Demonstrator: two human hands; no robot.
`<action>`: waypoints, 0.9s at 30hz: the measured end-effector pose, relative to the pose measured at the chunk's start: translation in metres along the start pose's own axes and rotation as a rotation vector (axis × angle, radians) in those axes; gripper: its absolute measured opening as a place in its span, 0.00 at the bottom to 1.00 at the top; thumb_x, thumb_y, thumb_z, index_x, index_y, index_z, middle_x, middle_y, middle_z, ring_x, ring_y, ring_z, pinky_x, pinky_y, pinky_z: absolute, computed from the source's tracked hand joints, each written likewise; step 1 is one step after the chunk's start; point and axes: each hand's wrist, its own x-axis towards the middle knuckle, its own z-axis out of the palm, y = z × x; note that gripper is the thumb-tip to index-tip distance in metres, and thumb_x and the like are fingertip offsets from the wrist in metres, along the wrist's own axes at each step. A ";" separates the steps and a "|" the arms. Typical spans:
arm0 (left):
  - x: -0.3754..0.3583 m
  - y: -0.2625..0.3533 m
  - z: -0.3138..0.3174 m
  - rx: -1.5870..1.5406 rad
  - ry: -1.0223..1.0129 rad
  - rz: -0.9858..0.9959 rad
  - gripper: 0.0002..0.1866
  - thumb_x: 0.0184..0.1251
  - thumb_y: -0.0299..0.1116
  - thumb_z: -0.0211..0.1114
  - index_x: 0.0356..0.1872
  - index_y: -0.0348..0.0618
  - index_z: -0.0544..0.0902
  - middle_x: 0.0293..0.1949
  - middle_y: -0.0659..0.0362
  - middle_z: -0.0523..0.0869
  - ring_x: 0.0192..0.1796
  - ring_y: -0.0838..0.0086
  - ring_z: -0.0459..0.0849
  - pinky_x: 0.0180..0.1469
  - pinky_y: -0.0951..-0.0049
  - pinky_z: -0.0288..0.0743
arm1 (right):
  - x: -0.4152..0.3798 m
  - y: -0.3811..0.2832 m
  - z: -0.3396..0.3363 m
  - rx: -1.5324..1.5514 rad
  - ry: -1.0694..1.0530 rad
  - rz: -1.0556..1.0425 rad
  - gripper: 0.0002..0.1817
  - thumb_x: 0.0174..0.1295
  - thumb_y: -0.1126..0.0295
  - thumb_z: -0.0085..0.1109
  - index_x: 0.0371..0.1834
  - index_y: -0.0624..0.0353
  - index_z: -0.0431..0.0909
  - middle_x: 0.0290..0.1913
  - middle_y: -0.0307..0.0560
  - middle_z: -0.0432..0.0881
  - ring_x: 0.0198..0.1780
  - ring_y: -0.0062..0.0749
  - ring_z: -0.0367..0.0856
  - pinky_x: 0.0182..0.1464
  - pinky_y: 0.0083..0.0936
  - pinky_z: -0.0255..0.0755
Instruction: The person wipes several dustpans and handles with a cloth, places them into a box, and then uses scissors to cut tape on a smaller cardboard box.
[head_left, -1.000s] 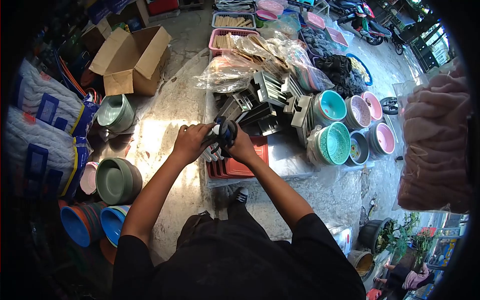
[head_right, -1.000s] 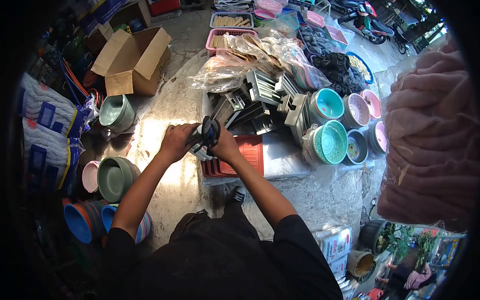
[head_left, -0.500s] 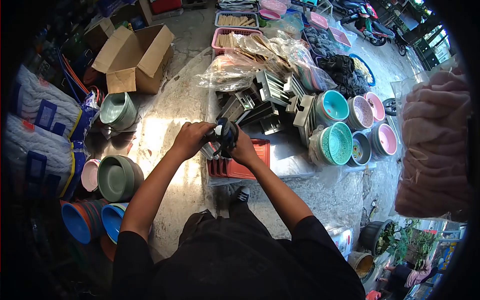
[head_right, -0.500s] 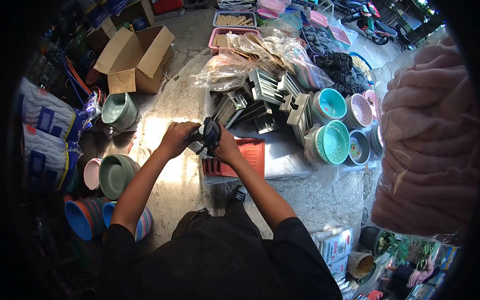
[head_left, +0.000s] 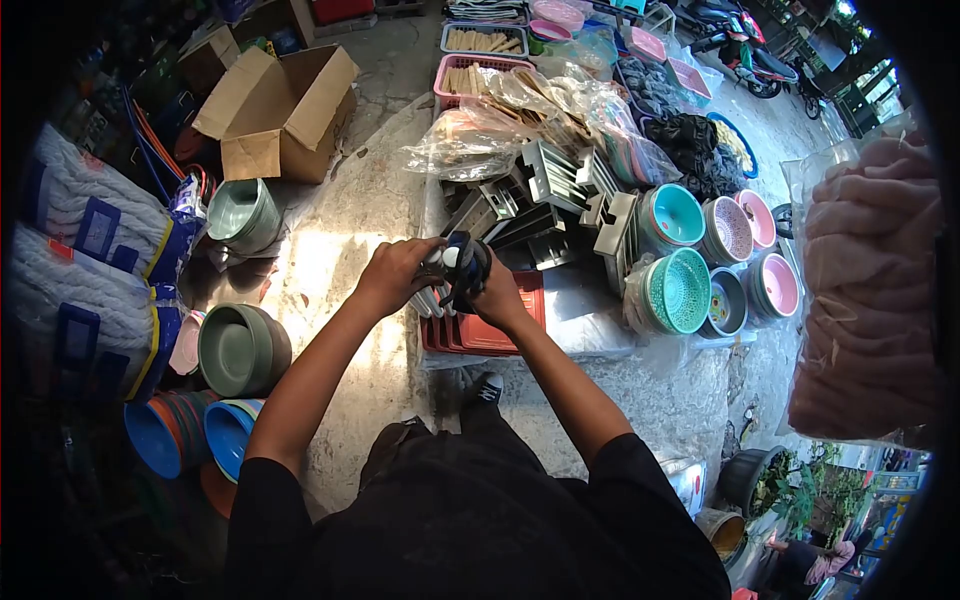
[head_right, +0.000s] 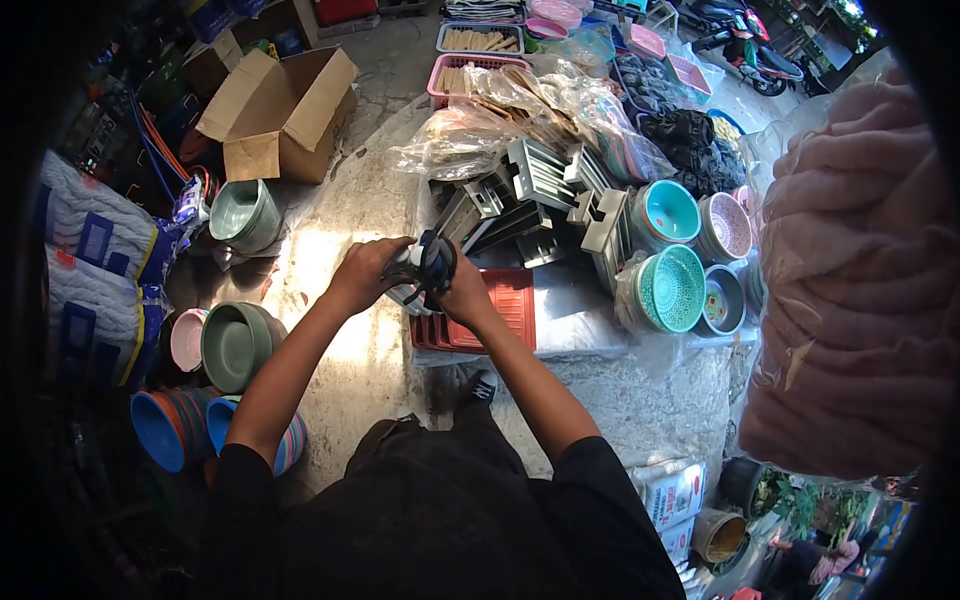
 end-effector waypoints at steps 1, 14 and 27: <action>0.000 0.003 -0.004 0.004 -0.027 -0.012 0.30 0.57 0.40 0.72 0.62 0.52 0.74 0.51 0.58 0.83 0.54 0.62 0.81 0.55 0.62 0.68 | -0.001 -0.001 0.000 0.020 0.010 -0.004 0.35 0.51 0.71 0.71 0.63 0.57 0.66 0.51 0.61 0.81 0.55 0.56 0.80 0.53 0.38 0.75; -0.001 -0.004 0.003 0.065 -0.028 -0.041 0.28 0.57 0.34 0.70 0.60 0.52 0.74 0.50 0.59 0.83 0.53 0.61 0.81 0.54 0.61 0.66 | 0.003 0.000 0.016 -0.024 0.121 -0.022 0.31 0.51 0.75 0.66 0.61 0.58 0.68 0.49 0.61 0.81 0.51 0.59 0.80 0.51 0.40 0.75; -0.002 -0.005 0.004 0.041 0.013 -0.005 0.31 0.55 0.34 0.72 0.62 0.54 0.72 0.48 0.59 0.83 0.52 0.61 0.81 0.53 0.62 0.66 | -0.007 -0.010 0.026 0.038 0.253 0.069 0.30 0.52 0.71 0.68 0.59 0.60 0.69 0.49 0.59 0.80 0.51 0.57 0.80 0.51 0.41 0.75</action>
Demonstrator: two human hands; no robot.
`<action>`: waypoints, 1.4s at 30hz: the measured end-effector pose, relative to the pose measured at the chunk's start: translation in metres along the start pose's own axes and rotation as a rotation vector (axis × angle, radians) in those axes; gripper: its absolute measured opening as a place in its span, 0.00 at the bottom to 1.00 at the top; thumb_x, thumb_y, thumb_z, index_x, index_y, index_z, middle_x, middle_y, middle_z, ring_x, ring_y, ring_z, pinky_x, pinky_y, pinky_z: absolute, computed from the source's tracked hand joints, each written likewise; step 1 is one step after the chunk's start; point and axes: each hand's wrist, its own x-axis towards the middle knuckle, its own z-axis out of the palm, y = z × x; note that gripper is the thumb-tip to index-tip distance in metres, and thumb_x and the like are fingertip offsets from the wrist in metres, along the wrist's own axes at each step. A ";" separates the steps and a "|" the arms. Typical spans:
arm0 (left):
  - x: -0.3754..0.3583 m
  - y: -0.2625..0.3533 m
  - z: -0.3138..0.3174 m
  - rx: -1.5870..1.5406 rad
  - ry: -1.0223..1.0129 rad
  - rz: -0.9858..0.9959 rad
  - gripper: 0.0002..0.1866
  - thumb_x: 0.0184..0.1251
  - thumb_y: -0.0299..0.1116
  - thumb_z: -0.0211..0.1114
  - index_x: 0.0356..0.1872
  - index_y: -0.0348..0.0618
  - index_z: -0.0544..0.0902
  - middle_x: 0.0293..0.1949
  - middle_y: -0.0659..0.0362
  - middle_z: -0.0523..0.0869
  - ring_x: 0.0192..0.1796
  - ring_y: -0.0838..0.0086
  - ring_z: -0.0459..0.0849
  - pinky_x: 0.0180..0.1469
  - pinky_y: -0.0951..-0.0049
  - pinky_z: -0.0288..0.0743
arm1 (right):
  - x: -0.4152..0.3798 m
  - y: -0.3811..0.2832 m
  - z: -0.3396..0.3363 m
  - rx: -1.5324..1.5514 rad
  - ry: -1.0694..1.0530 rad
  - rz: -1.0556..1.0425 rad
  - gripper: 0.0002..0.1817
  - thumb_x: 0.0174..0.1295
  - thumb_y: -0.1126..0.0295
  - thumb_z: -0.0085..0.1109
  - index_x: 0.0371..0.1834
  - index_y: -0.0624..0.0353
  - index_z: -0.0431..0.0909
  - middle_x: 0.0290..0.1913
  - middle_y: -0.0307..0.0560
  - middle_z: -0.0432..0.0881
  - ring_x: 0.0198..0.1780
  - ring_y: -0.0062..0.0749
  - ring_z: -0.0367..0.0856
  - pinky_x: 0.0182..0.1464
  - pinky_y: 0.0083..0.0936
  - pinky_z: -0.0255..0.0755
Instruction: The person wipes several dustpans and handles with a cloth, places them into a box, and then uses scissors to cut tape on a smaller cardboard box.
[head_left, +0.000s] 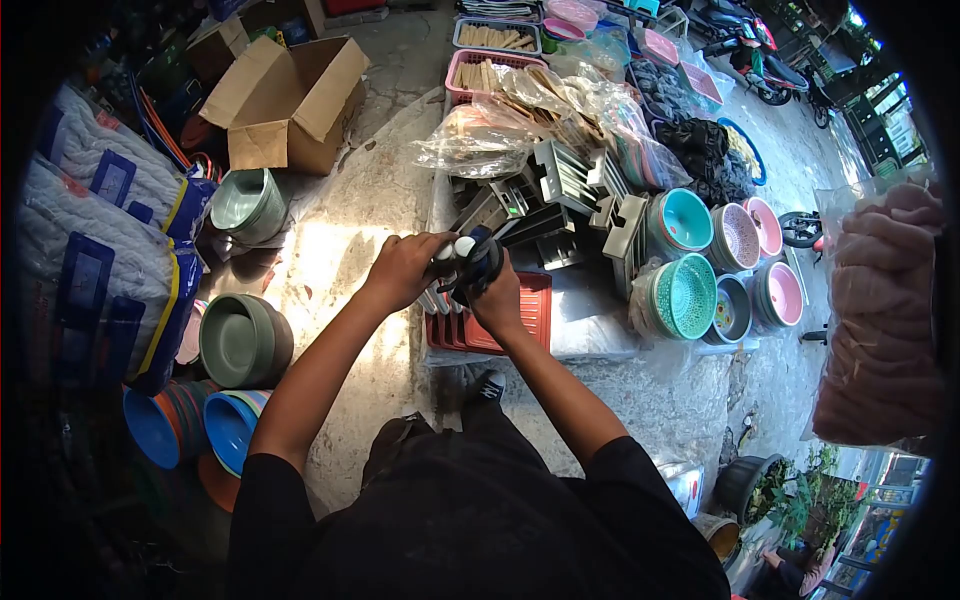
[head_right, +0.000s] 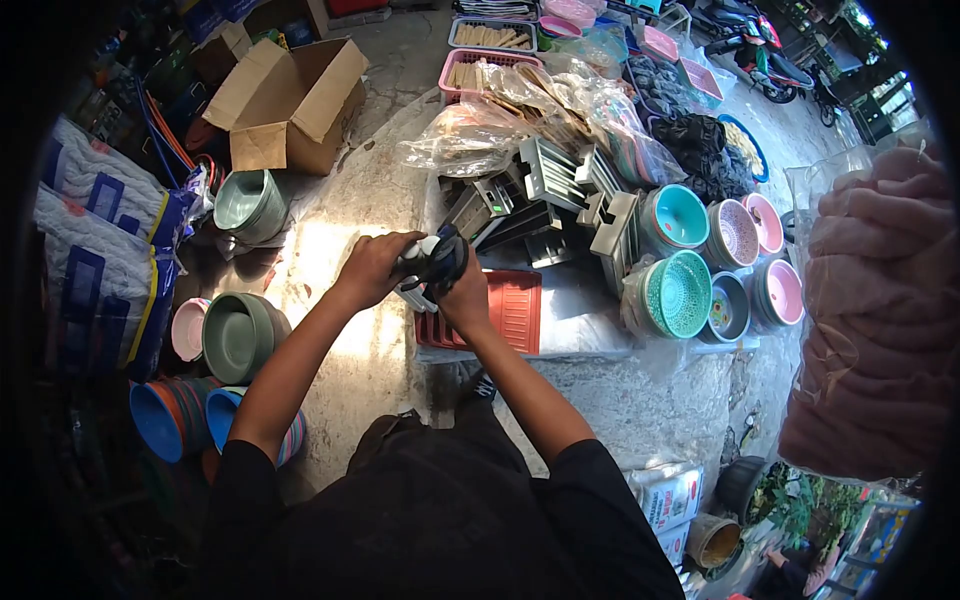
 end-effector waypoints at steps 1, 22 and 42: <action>-0.001 0.000 -0.001 0.009 -0.017 -0.008 0.32 0.55 0.35 0.72 0.63 0.54 0.72 0.49 0.59 0.83 0.52 0.61 0.81 0.53 0.62 0.66 | -0.001 0.000 -0.002 -0.011 -0.020 0.052 0.30 0.52 0.70 0.69 0.58 0.60 0.69 0.50 0.60 0.80 0.51 0.58 0.80 0.51 0.41 0.75; -0.131 0.003 0.021 -0.060 0.233 0.262 0.33 0.59 0.41 0.70 0.66 0.55 0.69 0.64 0.53 0.68 0.66 0.59 0.67 0.63 0.56 0.59 | -0.202 0.079 -0.020 -0.028 0.622 0.383 0.14 0.52 0.76 0.58 0.44 0.64 0.79 0.36 0.49 0.83 0.40 0.35 0.82 0.45 0.29 0.74; -0.604 -0.299 0.004 -0.799 -0.098 -0.903 0.28 0.66 0.44 0.67 0.62 0.41 0.74 0.54 0.45 0.81 0.48 0.60 0.85 0.50 0.63 0.79 | -0.447 0.062 0.213 -0.751 0.033 0.933 0.29 0.65 0.42 0.49 0.33 0.62 0.82 0.32 0.58 0.86 0.38 0.50 0.87 0.39 0.42 0.78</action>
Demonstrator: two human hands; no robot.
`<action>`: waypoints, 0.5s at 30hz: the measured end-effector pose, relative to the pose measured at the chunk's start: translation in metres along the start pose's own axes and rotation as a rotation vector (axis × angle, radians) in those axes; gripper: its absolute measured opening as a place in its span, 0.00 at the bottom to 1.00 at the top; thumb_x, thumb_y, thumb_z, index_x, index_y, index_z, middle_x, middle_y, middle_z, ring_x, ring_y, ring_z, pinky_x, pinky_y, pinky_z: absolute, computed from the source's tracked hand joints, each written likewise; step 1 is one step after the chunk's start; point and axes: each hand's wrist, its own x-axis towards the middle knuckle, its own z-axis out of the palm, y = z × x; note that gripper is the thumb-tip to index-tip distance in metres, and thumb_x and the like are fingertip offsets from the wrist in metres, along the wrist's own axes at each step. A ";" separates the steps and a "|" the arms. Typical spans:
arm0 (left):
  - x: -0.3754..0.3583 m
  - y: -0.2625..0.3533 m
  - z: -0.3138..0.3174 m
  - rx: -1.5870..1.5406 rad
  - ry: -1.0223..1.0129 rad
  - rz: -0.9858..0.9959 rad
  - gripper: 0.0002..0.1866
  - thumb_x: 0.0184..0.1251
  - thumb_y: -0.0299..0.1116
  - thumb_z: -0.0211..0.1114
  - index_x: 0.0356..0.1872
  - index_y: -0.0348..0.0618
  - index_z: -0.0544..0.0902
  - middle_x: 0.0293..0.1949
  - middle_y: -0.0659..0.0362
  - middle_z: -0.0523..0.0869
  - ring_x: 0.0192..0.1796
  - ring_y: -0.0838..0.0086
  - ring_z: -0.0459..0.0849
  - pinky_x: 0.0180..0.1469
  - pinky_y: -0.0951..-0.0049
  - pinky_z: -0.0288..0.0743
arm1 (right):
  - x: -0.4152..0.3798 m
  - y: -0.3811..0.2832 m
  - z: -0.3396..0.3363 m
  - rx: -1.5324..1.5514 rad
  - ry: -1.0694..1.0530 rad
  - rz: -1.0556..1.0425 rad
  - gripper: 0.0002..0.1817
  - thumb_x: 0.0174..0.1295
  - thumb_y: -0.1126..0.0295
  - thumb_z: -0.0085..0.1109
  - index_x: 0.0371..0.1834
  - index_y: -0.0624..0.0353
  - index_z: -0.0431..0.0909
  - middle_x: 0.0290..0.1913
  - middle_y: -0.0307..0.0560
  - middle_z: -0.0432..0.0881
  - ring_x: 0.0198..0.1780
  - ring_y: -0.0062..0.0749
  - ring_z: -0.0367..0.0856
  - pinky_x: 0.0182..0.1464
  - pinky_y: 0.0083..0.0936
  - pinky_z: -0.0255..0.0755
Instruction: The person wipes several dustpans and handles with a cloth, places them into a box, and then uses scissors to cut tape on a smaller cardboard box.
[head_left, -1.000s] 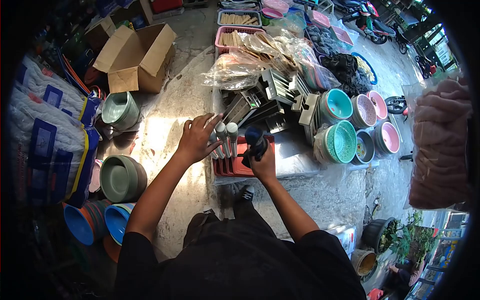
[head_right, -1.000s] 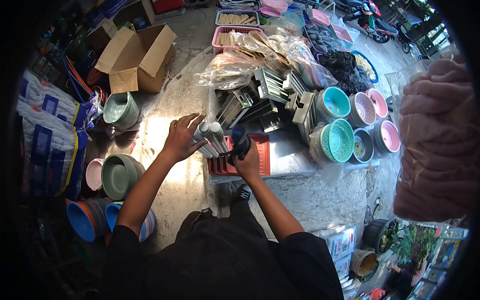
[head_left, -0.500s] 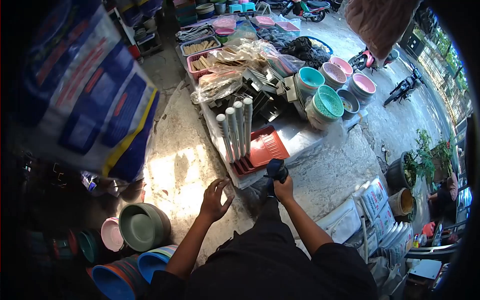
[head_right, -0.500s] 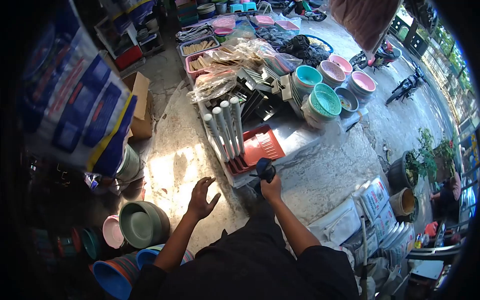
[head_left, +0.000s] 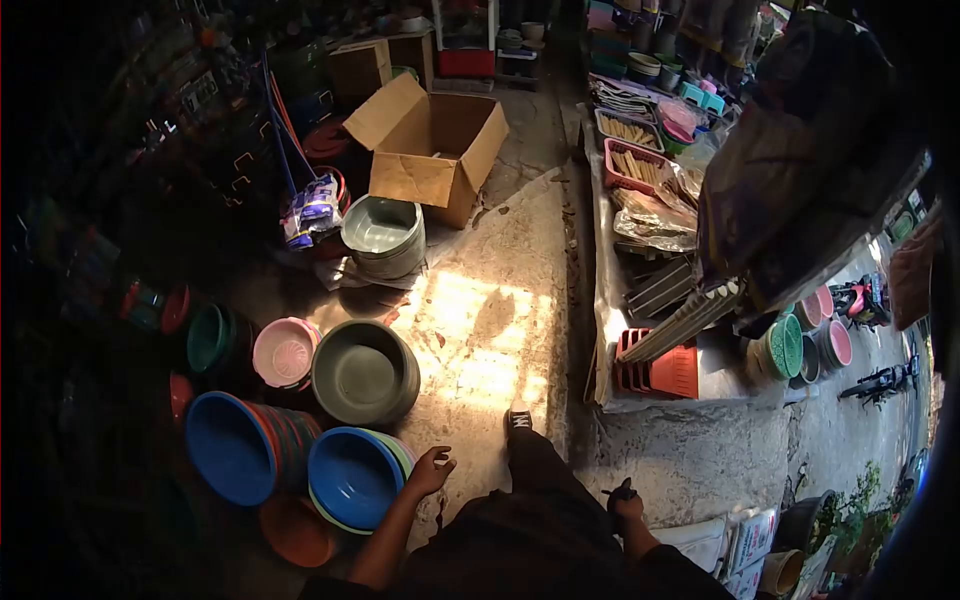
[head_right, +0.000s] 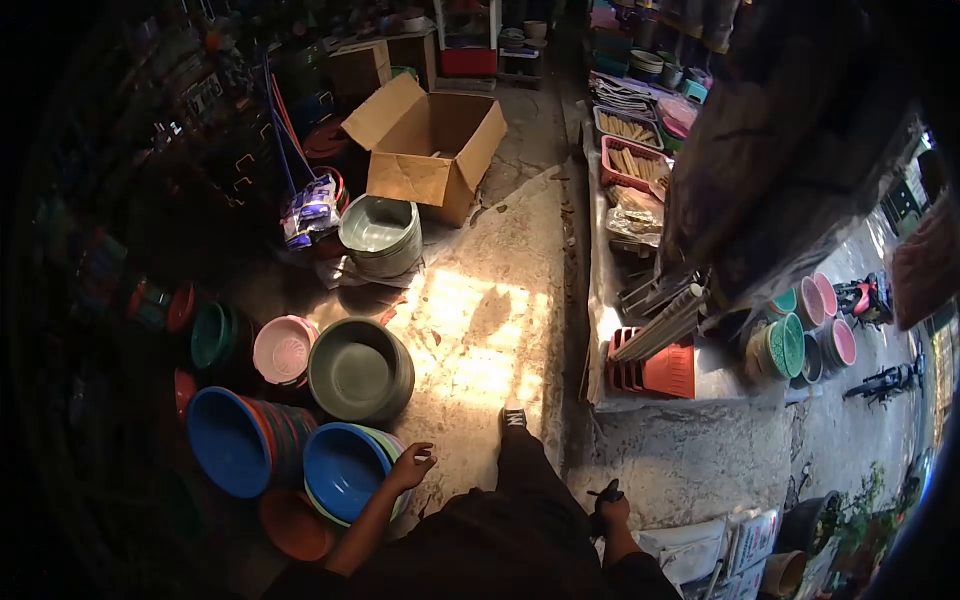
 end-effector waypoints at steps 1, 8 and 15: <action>0.002 -0.006 -0.005 -0.026 0.023 -0.016 0.28 0.66 0.44 0.67 0.62 0.41 0.74 0.54 0.45 0.81 0.48 0.60 0.85 0.50 0.63 0.79 | -0.027 -0.029 -0.024 0.125 -0.159 0.298 0.38 0.69 0.36 0.39 0.32 0.64 0.81 0.30 0.58 0.85 0.37 0.51 0.87 0.37 0.43 0.78; 0.074 -0.006 -0.069 -0.202 0.218 -0.144 0.27 0.65 0.43 0.67 0.61 0.41 0.74 0.52 0.50 0.82 0.44 0.65 0.85 0.46 0.66 0.79 | 0.087 -0.017 0.051 0.266 -0.431 0.515 0.23 0.43 0.65 0.74 0.39 0.73 0.82 0.39 0.53 0.84 0.40 0.34 0.83 0.36 0.34 0.74; 0.232 -0.039 -0.117 -0.149 0.325 -0.185 0.24 0.64 0.39 0.68 0.57 0.38 0.77 0.48 0.52 0.85 0.48 0.66 0.84 0.52 0.66 0.77 | 0.293 -0.317 0.201 0.378 -0.290 -0.042 0.08 0.47 0.74 0.58 0.31 0.60 0.77 0.33 0.45 0.82 0.35 0.33 0.80 0.39 0.33 0.74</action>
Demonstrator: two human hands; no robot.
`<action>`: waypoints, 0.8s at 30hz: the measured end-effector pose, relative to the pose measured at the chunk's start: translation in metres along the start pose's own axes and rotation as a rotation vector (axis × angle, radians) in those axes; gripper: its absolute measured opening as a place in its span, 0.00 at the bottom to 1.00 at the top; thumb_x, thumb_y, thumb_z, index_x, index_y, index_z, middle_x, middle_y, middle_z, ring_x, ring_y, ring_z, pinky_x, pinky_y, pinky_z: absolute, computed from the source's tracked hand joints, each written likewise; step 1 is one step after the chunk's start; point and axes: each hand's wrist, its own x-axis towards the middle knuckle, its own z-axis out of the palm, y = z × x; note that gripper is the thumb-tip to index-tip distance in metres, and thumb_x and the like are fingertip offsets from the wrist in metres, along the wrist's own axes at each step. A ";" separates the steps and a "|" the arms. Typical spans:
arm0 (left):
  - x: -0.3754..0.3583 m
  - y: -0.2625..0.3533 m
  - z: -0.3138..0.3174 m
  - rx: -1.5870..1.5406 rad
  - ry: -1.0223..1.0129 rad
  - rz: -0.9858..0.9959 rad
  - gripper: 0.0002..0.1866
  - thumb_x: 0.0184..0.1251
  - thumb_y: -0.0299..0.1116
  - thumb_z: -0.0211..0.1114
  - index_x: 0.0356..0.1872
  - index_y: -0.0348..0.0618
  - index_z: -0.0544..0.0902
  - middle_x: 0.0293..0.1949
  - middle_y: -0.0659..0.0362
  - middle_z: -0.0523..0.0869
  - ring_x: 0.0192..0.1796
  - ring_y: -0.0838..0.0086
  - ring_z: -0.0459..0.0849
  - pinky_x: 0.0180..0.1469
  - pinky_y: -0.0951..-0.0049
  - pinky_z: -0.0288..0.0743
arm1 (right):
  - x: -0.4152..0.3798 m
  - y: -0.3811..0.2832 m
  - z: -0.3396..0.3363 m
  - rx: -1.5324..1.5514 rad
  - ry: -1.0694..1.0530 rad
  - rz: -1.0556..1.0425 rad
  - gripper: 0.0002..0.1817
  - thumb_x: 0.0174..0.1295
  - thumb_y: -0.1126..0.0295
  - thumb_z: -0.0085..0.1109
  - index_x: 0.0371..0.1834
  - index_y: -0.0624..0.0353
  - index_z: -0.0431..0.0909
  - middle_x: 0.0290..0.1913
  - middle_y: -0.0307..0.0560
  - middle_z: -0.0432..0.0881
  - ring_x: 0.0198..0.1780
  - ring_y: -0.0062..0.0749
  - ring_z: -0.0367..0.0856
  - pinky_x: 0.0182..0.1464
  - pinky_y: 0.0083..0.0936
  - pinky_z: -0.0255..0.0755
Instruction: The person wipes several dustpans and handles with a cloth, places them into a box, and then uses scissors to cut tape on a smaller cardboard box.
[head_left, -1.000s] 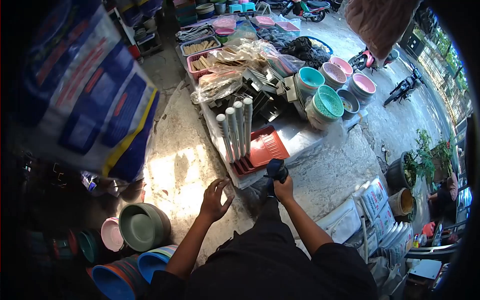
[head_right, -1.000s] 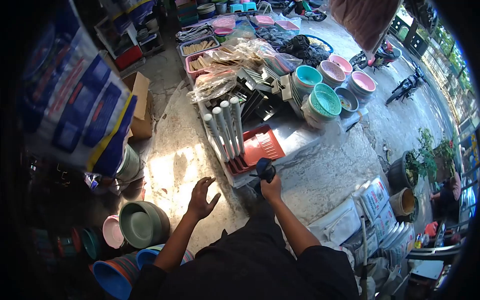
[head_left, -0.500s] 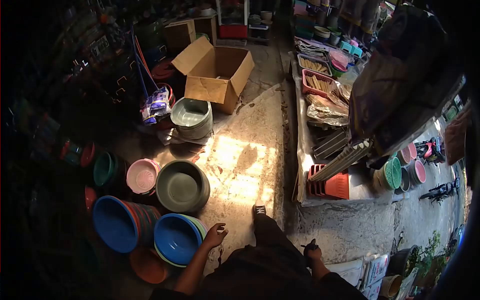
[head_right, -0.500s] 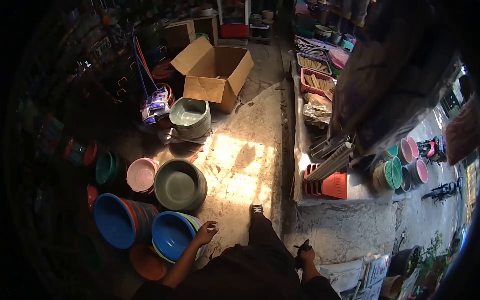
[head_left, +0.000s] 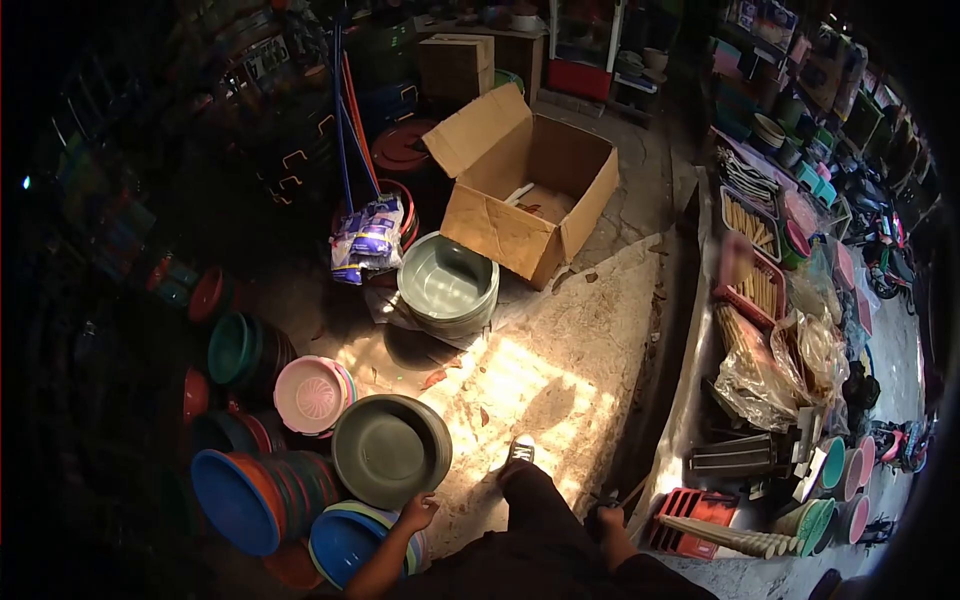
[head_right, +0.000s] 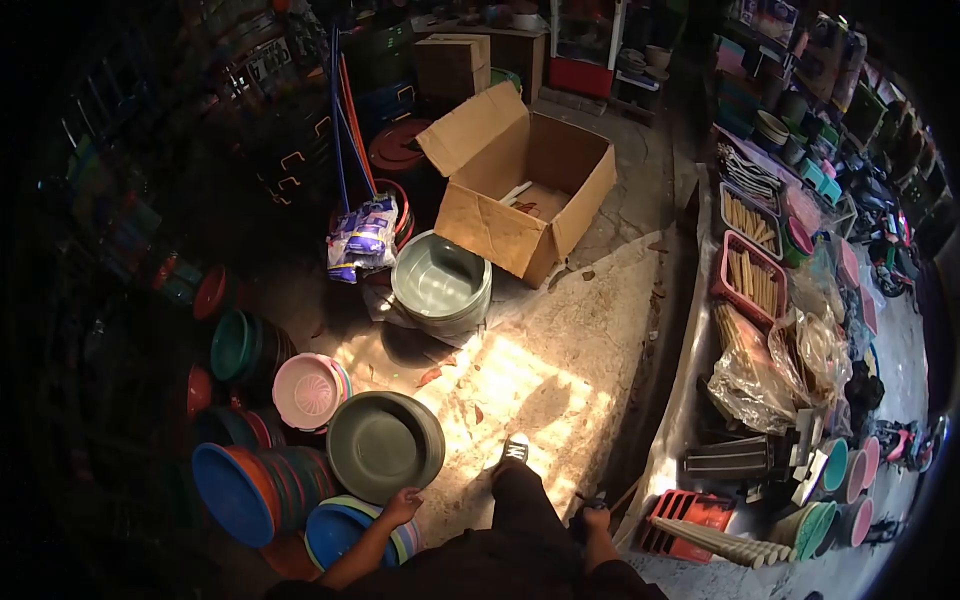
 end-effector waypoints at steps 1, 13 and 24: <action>0.022 0.001 -0.004 0.011 -0.014 -0.140 0.23 0.63 0.38 0.69 0.55 0.37 0.78 0.48 0.51 0.86 0.48 0.65 0.85 0.52 0.66 0.77 | 0.003 -0.082 0.008 -0.178 -0.021 -0.235 0.07 0.48 0.74 0.57 0.31 0.60 0.76 0.30 0.45 0.81 0.34 0.31 0.80 0.38 0.31 0.74; 0.184 0.123 -0.038 -0.303 0.333 -0.280 0.17 0.61 0.32 0.69 0.48 0.34 0.80 0.39 0.51 0.87 0.41 0.69 0.85 0.46 0.71 0.77 | 0.047 -0.607 0.096 -0.114 -0.385 -0.801 0.17 0.51 0.77 0.59 0.47 0.62 0.80 0.39 0.51 0.86 0.43 0.36 0.84 0.50 0.31 0.75; 0.408 0.177 0.000 -0.358 0.257 -0.507 0.20 0.59 0.37 0.70 0.49 0.35 0.82 0.43 0.50 0.87 0.46 0.65 0.86 0.52 0.67 0.77 | 0.203 -0.797 0.213 -0.453 -0.484 -0.764 0.15 0.52 0.76 0.62 0.44 0.66 0.80 0.38 0.52 0.86 0.40 0.34 0.83 0.48 0.31 0.75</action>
